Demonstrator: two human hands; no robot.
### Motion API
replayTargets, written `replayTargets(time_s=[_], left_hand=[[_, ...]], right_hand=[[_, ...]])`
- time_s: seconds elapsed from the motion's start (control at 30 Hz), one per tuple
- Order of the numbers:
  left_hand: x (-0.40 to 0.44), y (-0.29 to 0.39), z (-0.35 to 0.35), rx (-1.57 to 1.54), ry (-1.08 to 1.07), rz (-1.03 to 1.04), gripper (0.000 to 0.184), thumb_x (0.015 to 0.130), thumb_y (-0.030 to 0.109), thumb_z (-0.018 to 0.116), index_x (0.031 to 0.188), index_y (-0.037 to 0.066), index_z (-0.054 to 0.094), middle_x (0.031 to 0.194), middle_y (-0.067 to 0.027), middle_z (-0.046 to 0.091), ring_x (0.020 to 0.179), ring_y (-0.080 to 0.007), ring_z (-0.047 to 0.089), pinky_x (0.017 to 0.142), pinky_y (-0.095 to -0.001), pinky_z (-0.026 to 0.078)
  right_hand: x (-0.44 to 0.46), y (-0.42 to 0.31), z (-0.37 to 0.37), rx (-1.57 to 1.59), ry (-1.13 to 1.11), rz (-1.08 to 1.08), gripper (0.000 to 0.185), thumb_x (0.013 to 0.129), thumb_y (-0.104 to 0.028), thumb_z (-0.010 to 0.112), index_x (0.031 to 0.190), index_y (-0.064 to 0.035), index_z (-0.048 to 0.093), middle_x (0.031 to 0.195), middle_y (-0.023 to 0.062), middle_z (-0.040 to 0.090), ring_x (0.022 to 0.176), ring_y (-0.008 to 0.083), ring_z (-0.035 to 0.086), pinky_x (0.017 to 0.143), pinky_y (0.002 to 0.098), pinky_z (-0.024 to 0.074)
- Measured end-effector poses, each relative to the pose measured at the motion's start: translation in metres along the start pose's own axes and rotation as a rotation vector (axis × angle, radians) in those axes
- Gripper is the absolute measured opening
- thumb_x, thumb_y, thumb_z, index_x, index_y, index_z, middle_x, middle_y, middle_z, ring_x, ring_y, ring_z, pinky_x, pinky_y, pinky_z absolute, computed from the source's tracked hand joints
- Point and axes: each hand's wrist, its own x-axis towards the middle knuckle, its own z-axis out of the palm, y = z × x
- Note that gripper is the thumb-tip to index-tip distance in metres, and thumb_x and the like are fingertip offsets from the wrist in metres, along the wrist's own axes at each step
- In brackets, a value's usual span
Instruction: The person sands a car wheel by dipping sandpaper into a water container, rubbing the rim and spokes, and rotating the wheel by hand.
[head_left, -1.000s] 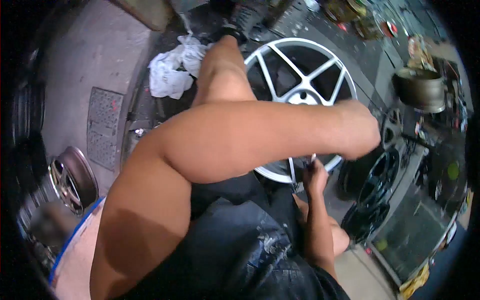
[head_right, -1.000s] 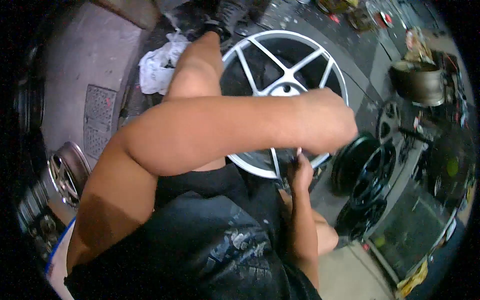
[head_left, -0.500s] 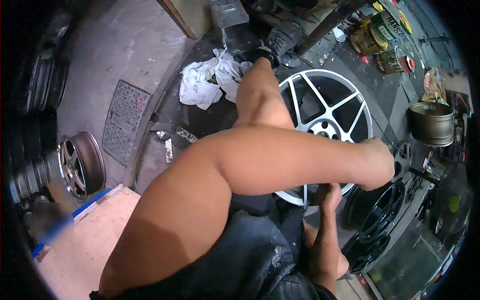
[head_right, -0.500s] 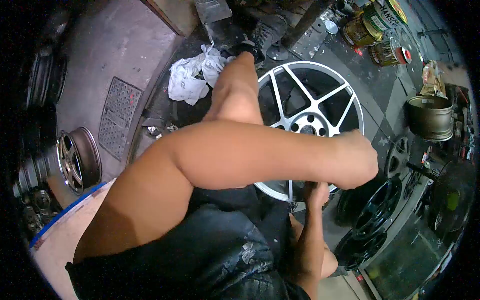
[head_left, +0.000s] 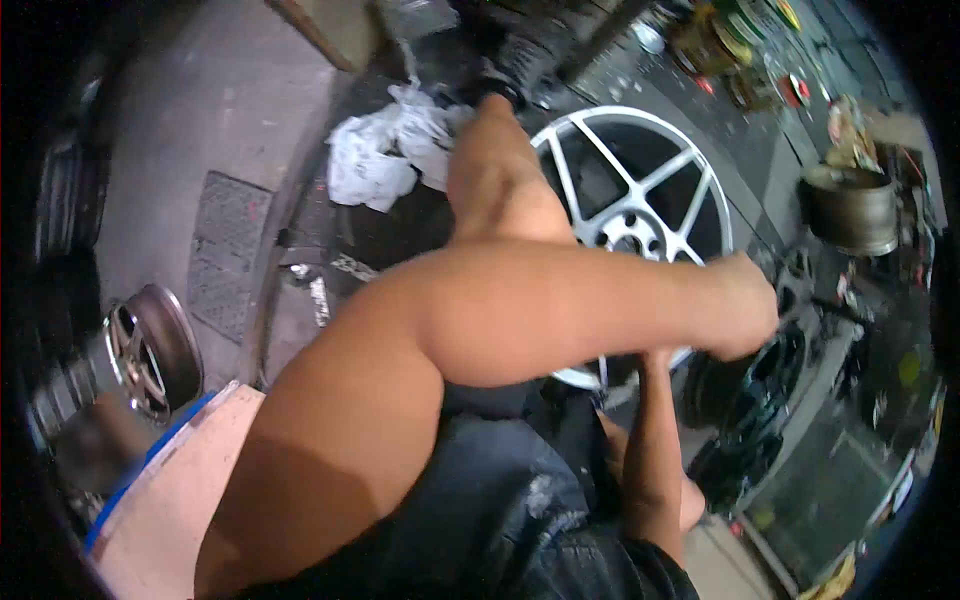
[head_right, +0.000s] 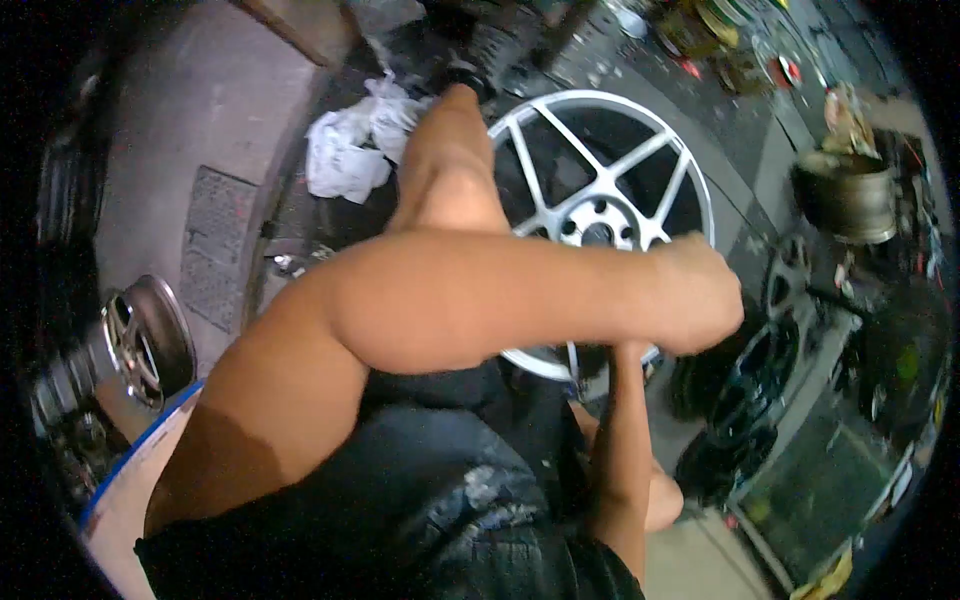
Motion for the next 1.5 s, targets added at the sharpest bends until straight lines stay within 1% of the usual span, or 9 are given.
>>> replayTargets(time_s=[0.13,0.2,0.4,0.47,0.5,0.7,1.07,1.13,1.5], left_hand=[[-0.001,-0.016,-0.015,0.048,-0.032,-0.050,0.025,0.078,0.017,0.073,0.101,0.013,0.081,0.104,-0.0121,0.078,0.096,-0.0302,0.075,0.078,-0.0466,0.059],[-0.010,-0.020,-0.034,0.157,-0.040,-0.102,0.027,0.079,0.015,0.073,0.105,0.012,0.081,0.106,-0.0106,0.077,0.098,-0.0299,0.074,0.079,-0.0470,0.059],[0.010,-0.022,-0.032,0.064,-0.014,-0.119,0.032,0.078,0.015,0.075,0.110,0.012,0.080,0.115,-0.0094,0.076,0.102,-0.0294,0.073,0.080,-0.0481,0.058],[0.009,-0.014,-0.024,0.110,-0.094,-0.046,0.023,0.078,0.016,0.074,0.097,0.004,0.080,0.098,-0.0183,0.076,0.092,-0.0338,0.075,0.078,-0.0467,0.060],[0.008,-0.011,-0.021,0.100,-0.100,-0.052,0.022,0.077,0.014,0.074,0.096,0.003,0.080,0.098,-0.0181,0.076,0.091,-0.0333,0.075,0.078,-0.0465,0.060],[0.006,-0.011,-0.019,0.114,-0.113,-0.039,0.021,0.077,0.010,0.073,0.096,0.002,0.079,0.099,-0.0176,0.077,0.092,-0.0332,0.075,0.078,-0.0463,0.060],[0.023,-0.020,0.008,0.097,-0.189,-0.104,0.031,0.083,0.029,0.078,0.101,0.004,0.078,0.102,-0.0171,0.076,0.096,-0.0355,0.074,0.081,-0.0467,0.059],[0.015,-0.025,0.003,0.142,-0.228,-0.134,0.031,0.084,0.032,0.078,0.099,0.005,0.078,0.101,-0.0156,0.077,0.096,-0.0347,0.074,0.081,-0.0458,0.059],[0.009,-0.012,0.010,0.141,-0.347,-0.153,0.032,0.083,0.025,0.077,0.110,0.009,0.077,0.110,-0.0135,0.076,0.104,-0.0322,0.073,0.085,-0.0447,0.058]], right_hand=[[-0.013,-0.035,-0.041,0.064,0.019,-0.023,0.019,0.078,-0.009,0.076,0.095,-0.0059,0.068,0.113,0.0171,0.062,0.096,0.0378,0.064,0.077,0.0449,0.0515],[-0.047,-0.041,-0.059,0.011,-0.157,0.081,0.023,0.076,-0.002,0.074,0.098,-0.0038,0.069,0.100,0.0191,0.058,0.088,0.0436,0.061,0.077,0.0490,0.0517],[-0.002,-0.028,-0.057,0.098,-0.025,-0.019,0.024,0.082,-0.006,0.075,0.101,0.0007,0.065,0.101,0.0194,0.063,0.091,0.0398,0.065,0.079,0.0431,0.0526],[0.013,-0.032,-0.072,0.398,-0.031,0.248,0.016,0.090,-0.001,0.071,0.106,-0.0011,0.065,0.099,0.0144,0.071,0.090,0.0230,0.070,0.081,0.0348,0.0540],[0.014,-0.024,-0.076,0.394,0.055,0.163,0.020,0.096,-0.004,0.069,0.115,-0.0020,0.066,0.101,0.0137,0.075,0.090,0.0180,0.071,0.084,0.0305,0.0540],[-0.018,-0.032,-0.091,0.384,-0.053,0.314,0.015,0.092,-0.009,0.075,0.099,0.0010,0.067,0.086,0.0123,0.072,0.079,0.0170,0.066,0.076,0.0326,0.0534],[0.004,-0.021,-0.026,0.167,0.000,0.038,0.019,0.081,-0.007,0.068,0.100,-0.0060,0.067,0.093,0.0228,0.067,0.092,0.0468,0.064,0.080,0.0505,0.0509],[-0.014,-0.029,-0.040,0.155,-0.085,0.069,0.014,0.080,-0.007,0.069,0.089,-0.0033,0.059,0.084,0.0227,0.062,0.087,0.0472,0.062,0.075,0.0524,0.0495],[0.004,-0.039,-0.040,0.044,-0.131,0.155,0.013,0.082,-0.013,0.068,0.093,-0.0069,0.065,0.093,0.0219,0.069,0.092,0.0440,0.066,0.076,0.0525,0.0524]])
